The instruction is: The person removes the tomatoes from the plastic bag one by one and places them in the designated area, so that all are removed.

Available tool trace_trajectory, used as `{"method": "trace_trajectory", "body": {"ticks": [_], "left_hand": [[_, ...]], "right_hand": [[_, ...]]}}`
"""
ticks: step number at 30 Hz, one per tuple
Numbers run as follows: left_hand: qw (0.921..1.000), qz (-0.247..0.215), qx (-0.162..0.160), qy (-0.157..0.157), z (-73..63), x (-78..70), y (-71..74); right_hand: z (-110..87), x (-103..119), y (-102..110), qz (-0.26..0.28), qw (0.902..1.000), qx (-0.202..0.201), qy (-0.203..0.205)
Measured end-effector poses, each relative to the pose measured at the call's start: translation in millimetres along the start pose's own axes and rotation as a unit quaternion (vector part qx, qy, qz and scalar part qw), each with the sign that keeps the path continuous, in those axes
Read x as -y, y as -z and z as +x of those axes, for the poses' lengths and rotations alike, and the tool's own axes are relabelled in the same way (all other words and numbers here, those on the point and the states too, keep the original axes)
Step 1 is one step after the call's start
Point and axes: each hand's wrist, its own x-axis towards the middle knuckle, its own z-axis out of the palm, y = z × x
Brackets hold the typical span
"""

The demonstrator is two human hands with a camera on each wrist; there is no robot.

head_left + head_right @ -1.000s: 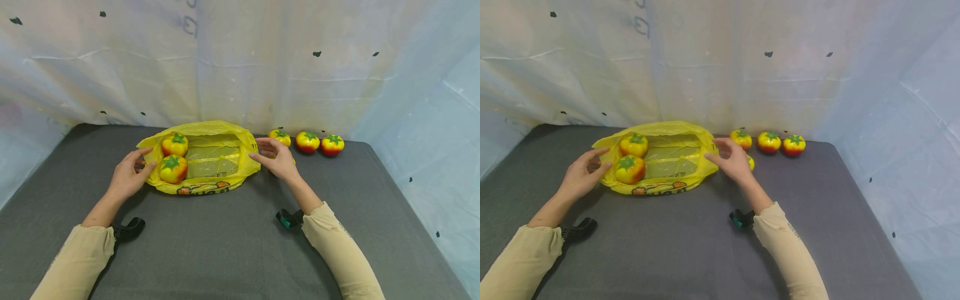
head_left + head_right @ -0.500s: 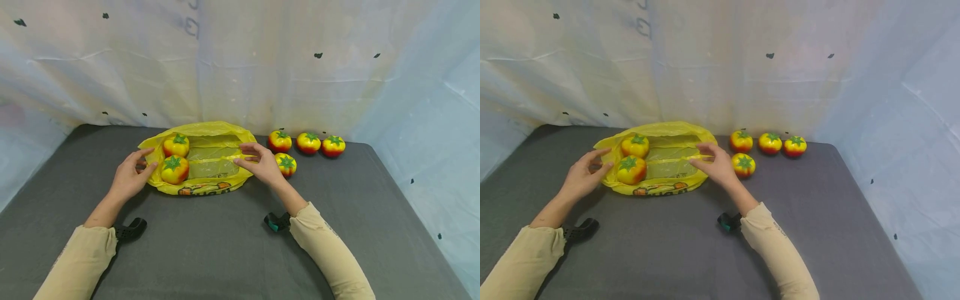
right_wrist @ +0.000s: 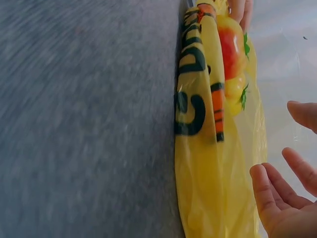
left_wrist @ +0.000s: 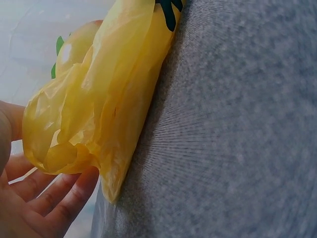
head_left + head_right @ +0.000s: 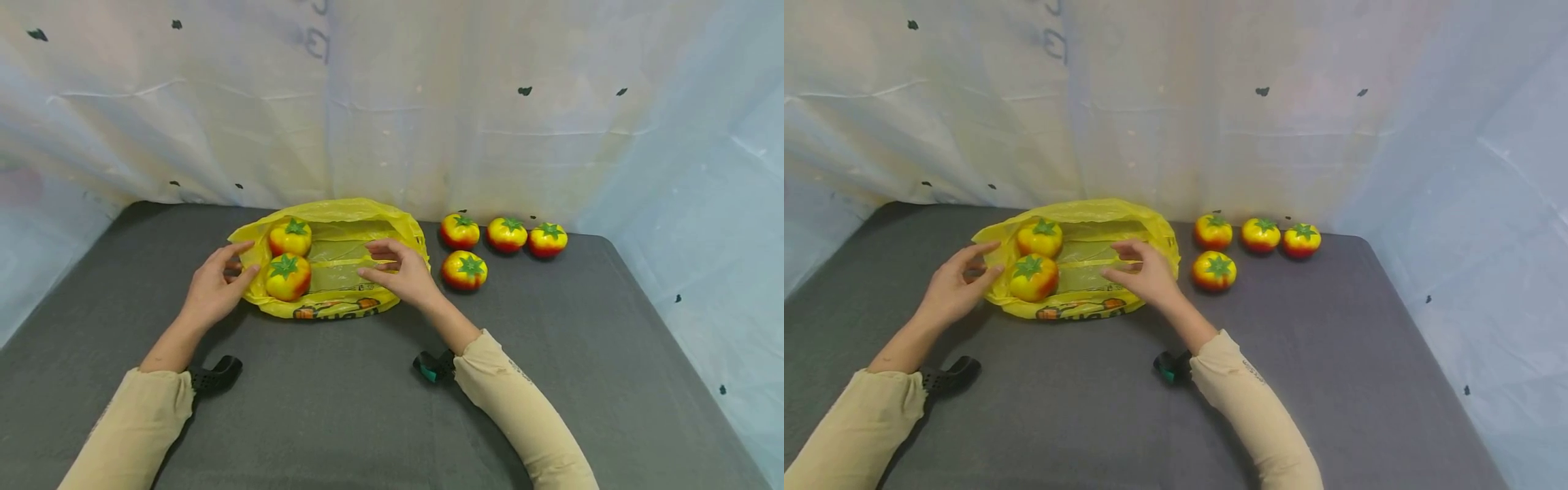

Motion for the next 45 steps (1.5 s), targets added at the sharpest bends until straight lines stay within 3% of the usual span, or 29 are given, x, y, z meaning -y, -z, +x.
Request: {"method": "trace_trajectory", "body": {"ticks": [12,27,36,45], "left_hand": [[1.0000,-0.002,0.000,0.001,-0.2,-1.7,-0.1],[1.0000,0.004,0.003,0.006,-1.0,-1.2,1.6],[1.0000,0.001,0.002,0.004,-1.2,-2.3,0.8],[1.0000,0.004,0.002,0.001,-2.2,-3.7,1.4]], "right_hand": [[8.3,0.7,-15.7,-0.001,0.9996,0.028,-0.010],[20.6,8.4,-43.2,-0.007,0.9958,0.091,-0.006],[28.4,12.3,-58.5,-0.032,0.9899,0.133,-0.035],[32.8,15.1,-71.0,-0.049,0.9872,0.144,-0.048]]}}
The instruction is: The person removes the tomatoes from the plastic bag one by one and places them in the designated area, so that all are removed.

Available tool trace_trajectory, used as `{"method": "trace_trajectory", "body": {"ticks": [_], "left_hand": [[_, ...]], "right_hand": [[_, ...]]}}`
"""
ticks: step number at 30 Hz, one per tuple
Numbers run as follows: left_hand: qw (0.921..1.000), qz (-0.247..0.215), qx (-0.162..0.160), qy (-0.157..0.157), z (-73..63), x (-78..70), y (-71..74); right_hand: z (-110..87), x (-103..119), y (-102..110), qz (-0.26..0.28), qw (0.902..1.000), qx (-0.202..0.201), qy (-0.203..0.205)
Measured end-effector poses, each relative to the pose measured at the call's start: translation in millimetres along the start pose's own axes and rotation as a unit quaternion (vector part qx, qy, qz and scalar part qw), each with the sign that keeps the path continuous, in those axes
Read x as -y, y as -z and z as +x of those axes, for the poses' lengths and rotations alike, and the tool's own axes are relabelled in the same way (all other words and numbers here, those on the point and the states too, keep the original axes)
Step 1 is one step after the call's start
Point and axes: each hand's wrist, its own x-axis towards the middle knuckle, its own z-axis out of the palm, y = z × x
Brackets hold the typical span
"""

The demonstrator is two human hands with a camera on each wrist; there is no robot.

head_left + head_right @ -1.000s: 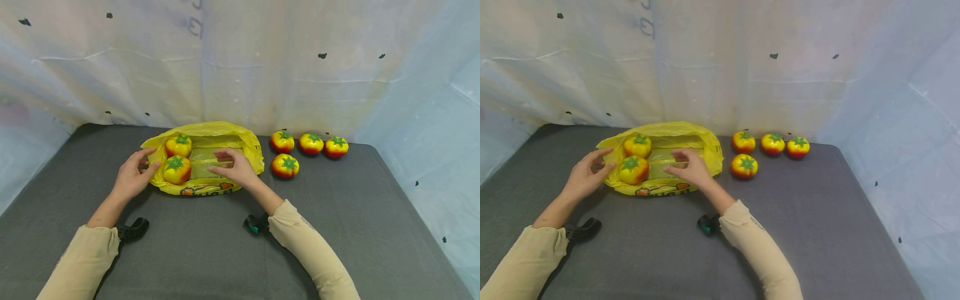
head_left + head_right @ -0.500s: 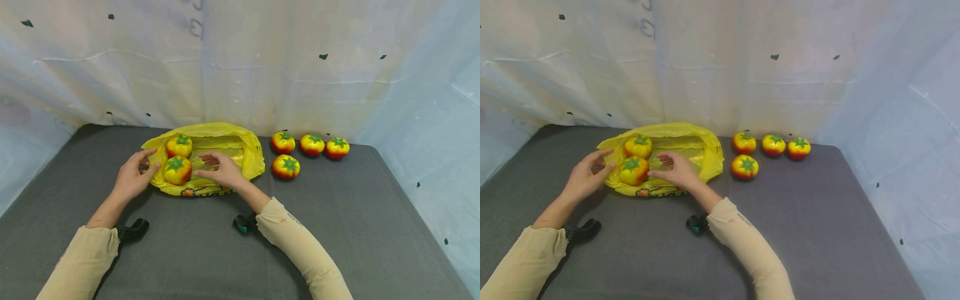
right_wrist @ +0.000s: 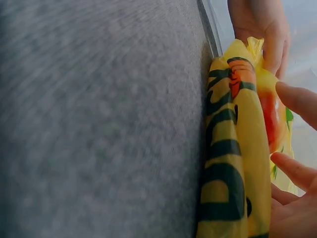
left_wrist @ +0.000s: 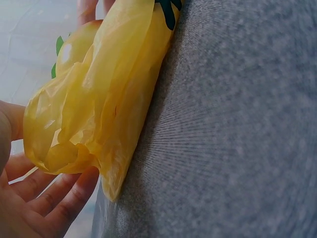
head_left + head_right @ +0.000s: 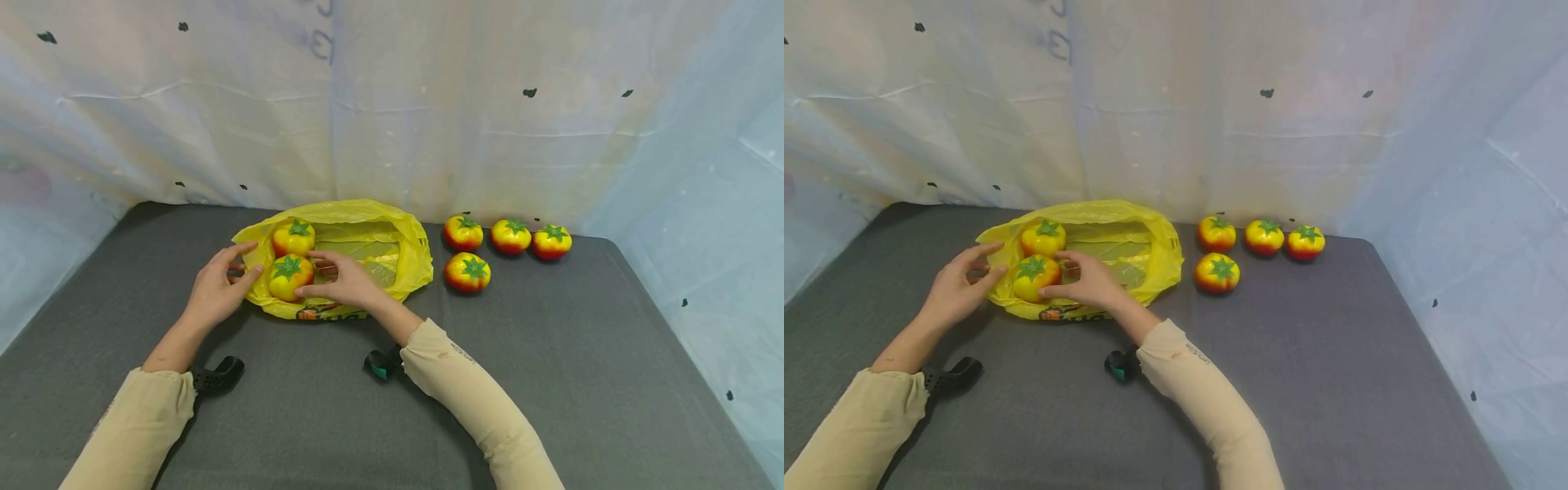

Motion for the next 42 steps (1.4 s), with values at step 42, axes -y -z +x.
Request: {"method": "trace_trajectory", "body": {"ticks": [42], "left_hand": [[0.9999,0.012,-0.007,-0.002,1.5,3.6,-2.0]], "right_hand": [[-19.1,1.3,11.9,0.064,0.9971,-0.022,0.035]]}}
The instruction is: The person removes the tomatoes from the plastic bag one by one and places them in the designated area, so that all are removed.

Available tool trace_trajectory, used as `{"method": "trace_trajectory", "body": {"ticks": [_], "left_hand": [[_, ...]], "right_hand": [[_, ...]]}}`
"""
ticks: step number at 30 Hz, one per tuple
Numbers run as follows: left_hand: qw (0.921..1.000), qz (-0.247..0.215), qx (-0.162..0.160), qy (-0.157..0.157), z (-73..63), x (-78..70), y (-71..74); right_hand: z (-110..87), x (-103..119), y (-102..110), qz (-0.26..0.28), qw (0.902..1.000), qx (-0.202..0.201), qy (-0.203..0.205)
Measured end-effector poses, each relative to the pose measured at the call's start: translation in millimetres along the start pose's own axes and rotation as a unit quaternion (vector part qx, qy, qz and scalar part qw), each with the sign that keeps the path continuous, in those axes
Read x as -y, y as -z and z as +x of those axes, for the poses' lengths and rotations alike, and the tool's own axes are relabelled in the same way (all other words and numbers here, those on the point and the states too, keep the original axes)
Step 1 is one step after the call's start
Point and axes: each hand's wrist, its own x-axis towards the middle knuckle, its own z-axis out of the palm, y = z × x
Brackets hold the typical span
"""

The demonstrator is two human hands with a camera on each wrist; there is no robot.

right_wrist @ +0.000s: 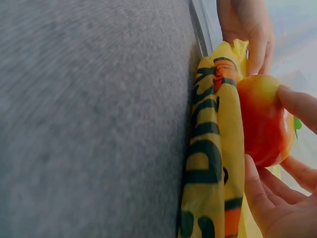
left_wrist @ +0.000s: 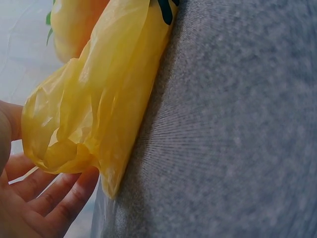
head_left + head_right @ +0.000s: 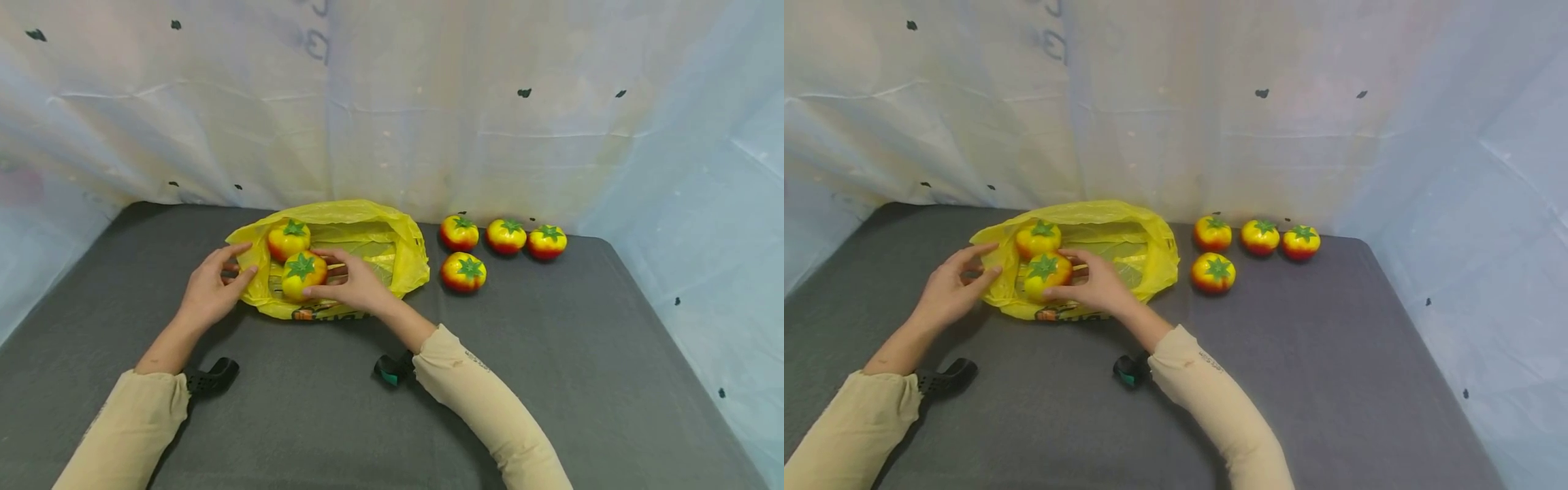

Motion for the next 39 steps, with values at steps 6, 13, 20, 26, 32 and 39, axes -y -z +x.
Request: {"method": "trace_trajectory", "body": {"ticks": [6,13,20,26,32,39], "left_hand": [[1.0000,0.000,0.000,0.000,0.6,-1.1,0.0],[1.0000,0.001,0.001,-0.006,1.3,-1.5,0.8],[1.0000,0.004,0.000,-0.007,1.2,-2.5,1.1],[1.0000,0.002,0.002,-0.004,2.2,-2.9,-0.2],[1.0000,0.004,0.004,0.001,2.6,-3.6,-0.6],[1.0000,0.004,0.007,0.000,1.7,-3.2,-1.3]], "right_hand": [[-9.4,-3.6,9.7,-0.001,0.9999,-0.010,0.006],[-17.5,-5.8,18.7,-0.007,0.9997,-0.022,-0.004],[-21.7,-7.3,25.6,-0.010,0.9994,-0.027,-0.019],[-25.3,-9.4,31.8,-0.008,0.9992,-0.034,-0.022],[-32.4,-10.0,38.5,0.003,0.9988,-0.041,-0.026],[-40.5,-13.4,49.1,-0.005,0.9984,-0.047,-0.030]]}}
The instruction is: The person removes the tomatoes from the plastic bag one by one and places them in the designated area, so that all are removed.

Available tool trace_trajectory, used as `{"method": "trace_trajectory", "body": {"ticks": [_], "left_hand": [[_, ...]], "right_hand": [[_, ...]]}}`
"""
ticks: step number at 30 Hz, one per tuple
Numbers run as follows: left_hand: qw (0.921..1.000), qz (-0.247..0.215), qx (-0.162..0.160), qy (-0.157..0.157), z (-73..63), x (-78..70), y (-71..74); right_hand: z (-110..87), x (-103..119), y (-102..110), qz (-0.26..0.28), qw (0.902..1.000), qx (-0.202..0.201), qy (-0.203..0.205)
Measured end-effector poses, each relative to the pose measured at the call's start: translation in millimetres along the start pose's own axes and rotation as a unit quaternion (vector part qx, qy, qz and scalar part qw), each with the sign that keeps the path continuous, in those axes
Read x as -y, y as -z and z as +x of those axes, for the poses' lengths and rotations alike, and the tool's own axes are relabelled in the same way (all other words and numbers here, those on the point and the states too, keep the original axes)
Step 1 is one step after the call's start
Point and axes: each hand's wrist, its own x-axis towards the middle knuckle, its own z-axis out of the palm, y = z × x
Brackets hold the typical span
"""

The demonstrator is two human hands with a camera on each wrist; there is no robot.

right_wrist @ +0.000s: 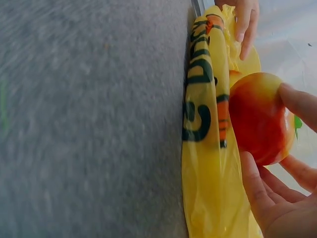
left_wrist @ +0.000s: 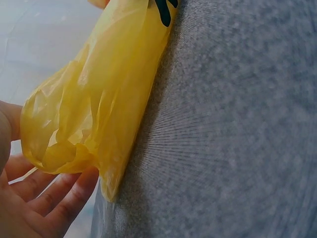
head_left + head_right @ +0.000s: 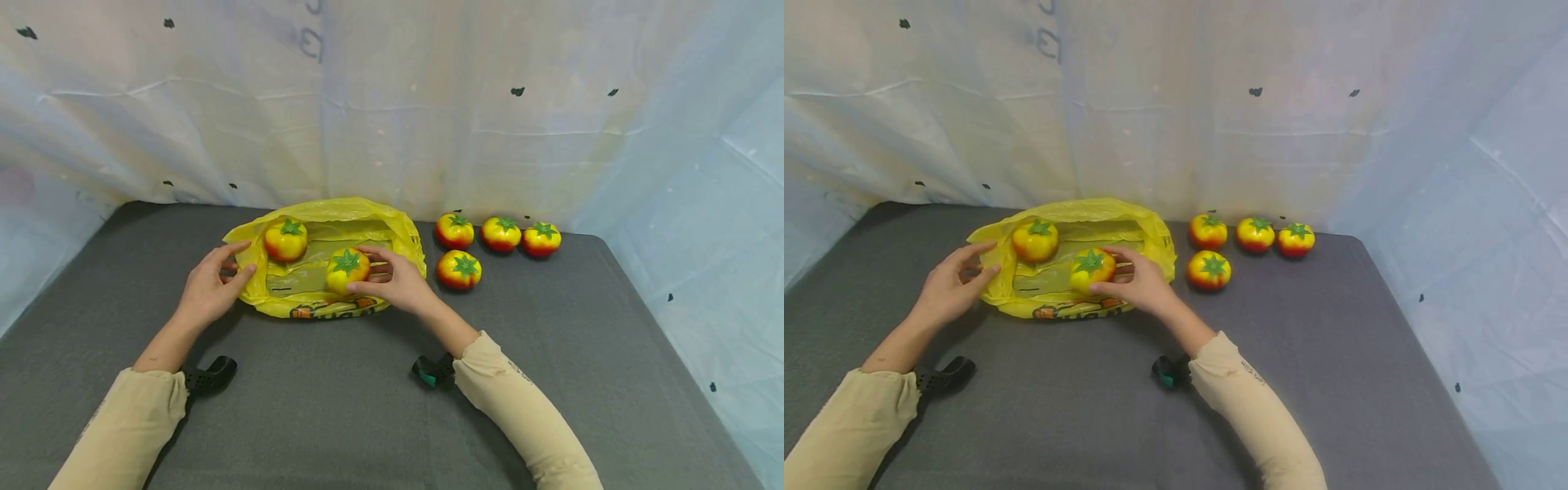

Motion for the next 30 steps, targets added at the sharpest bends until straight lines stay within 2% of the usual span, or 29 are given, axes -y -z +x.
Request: {"method": "trace_trajectory", "body": {"ticks": [14,21,30], "left_hand": [[1.0000,-0.003,0.006,-0.003,0.7,0.9,1.1],[1.0000,-0.004,0.005,-0.001,1.1,1.0,0.3],[1.0000,-0.005,0.004,-0.003,0.7,0.4,0.3]], "right_hand": [[-8.6,-1.4,15.5,-0.021,0.9995,-0.023,-0.007],[-11.1,-2.2,24.4,-0.035,0.9987,-0.037,0.003],[-13.6,-1.4,34.7,-0.023,0.9985,-0.050,0.001]]}}
